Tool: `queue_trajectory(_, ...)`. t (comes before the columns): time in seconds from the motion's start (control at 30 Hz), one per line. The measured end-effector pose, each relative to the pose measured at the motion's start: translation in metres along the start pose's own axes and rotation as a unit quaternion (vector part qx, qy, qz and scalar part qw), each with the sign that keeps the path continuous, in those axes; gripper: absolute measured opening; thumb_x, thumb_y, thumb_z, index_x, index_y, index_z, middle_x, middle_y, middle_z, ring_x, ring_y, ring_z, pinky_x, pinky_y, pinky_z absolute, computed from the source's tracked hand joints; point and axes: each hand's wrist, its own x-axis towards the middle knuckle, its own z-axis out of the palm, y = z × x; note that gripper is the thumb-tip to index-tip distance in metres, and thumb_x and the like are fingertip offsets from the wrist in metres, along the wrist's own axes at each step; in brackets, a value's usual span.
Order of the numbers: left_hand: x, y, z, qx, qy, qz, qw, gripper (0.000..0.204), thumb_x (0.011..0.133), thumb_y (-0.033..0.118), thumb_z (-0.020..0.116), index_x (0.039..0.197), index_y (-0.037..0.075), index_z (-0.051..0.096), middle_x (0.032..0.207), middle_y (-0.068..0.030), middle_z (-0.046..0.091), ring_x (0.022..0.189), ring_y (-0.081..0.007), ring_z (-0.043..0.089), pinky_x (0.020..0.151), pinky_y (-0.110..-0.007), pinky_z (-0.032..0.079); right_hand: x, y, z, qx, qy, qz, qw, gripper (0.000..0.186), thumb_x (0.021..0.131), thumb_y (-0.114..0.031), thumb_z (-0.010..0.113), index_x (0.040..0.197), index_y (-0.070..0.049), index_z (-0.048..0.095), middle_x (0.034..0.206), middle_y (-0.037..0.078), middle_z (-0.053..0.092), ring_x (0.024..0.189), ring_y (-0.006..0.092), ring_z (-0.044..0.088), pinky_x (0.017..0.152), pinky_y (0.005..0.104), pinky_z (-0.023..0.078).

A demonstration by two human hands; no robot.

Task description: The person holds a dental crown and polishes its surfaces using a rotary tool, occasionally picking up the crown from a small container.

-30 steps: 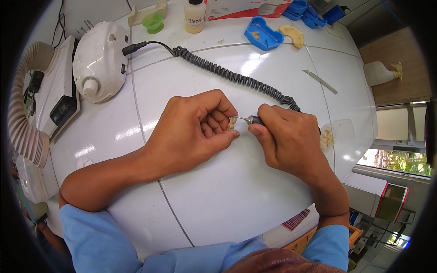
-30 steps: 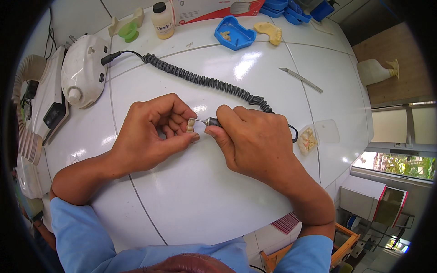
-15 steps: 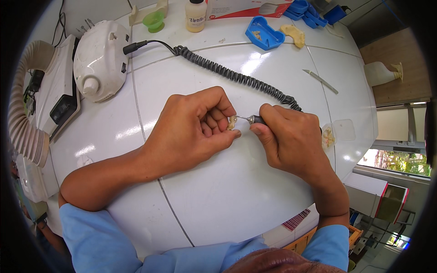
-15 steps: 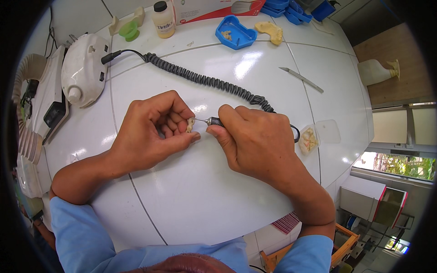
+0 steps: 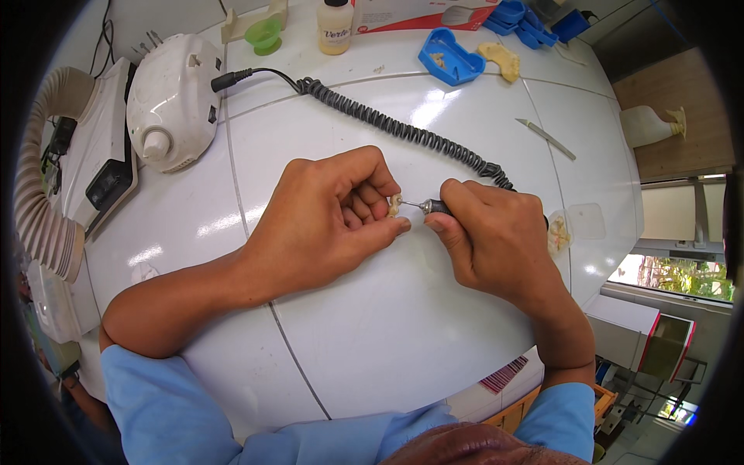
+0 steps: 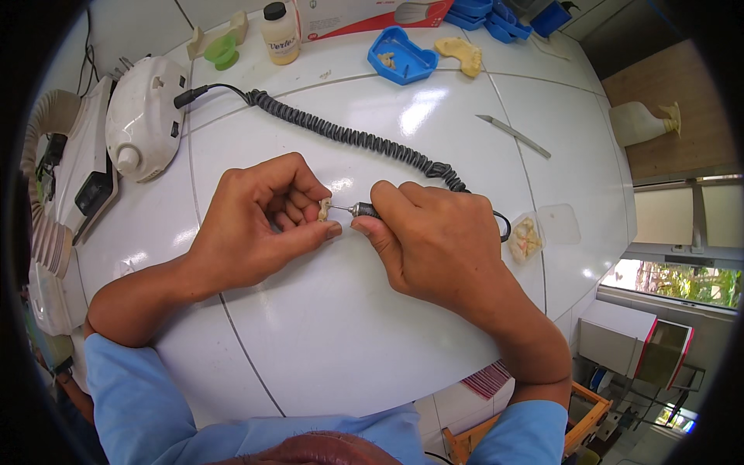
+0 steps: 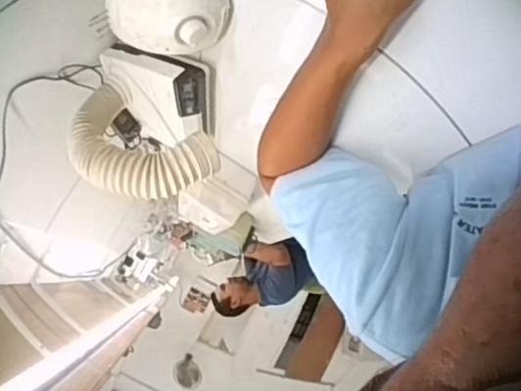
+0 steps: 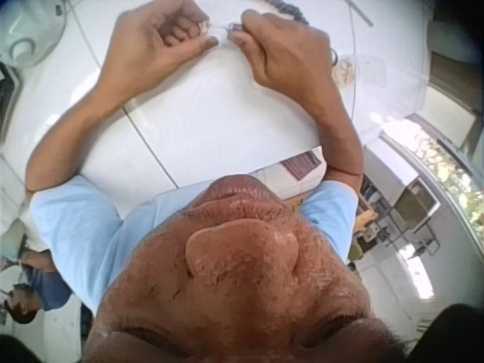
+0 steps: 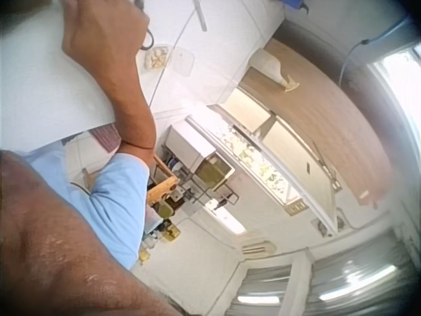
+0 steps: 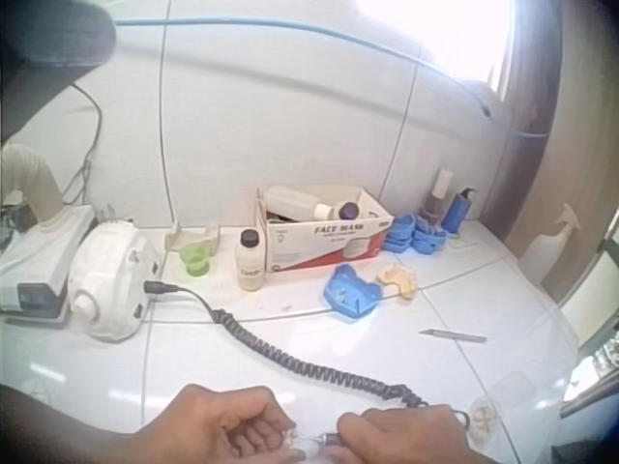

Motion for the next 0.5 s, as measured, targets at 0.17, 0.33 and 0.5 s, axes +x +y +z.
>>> queue_trajectory(0.17,0.0006,0.0,0.0003,0.001,-0.002,0.003,1.0,0.026,0.095,0.011,0.093,0.108,0.001,0.072,0.092,0.0002,0.074,0.081,-0.0033,0.065,0.072,-0.021,0.054,-0.0014,0.0009,0.0025,-0.001,0.008,0.006,1.0,0.031,0.107,-0.034,0.078,0.094,-0.011,0.064,0.073,0.006,0.065,0.062,0.0299,0.069,0.053,0.0442,0.049)
queue_trajectory(0.33,-0.0019,0.0012,-0.0002,0.001,0.003,0.005,1.0,0.026,0.096,0.011,0.093,0.107,0.0,0.072,0.091,0.0005,0.073,0.081,-0.0031,0.065,0.072,-0.021,0.054,-0.0005,-0.001,0.0026,-0.005,0.01,0.002,1.0,0.031,0.107,-0.035,0.078,0.094,-0.011,0.065,0.073,0.006,0.064,0.062,0.0294,0.069,0.052,0.0436,0.049)
queue_trajectory(0.5,0.0002,-0.0009,0.0008,-0.001,0.002,0.005,1.0,0.027,0.096,0.01,0.093,0.107,0.001,0.071,0.09,0.001,0.072,0.08,-0.0027,0.064,0.072,-0.021,0.054,-0.0015,-0.0001,0.0024,-0.019,0.004,-0.014,1.0,0.031,0.107,-0.035,0.078,0.092,-0.011,0.065,0.072,0.005,0.063,0.061,0.028,0.068,0.051,0.0426,0.049)
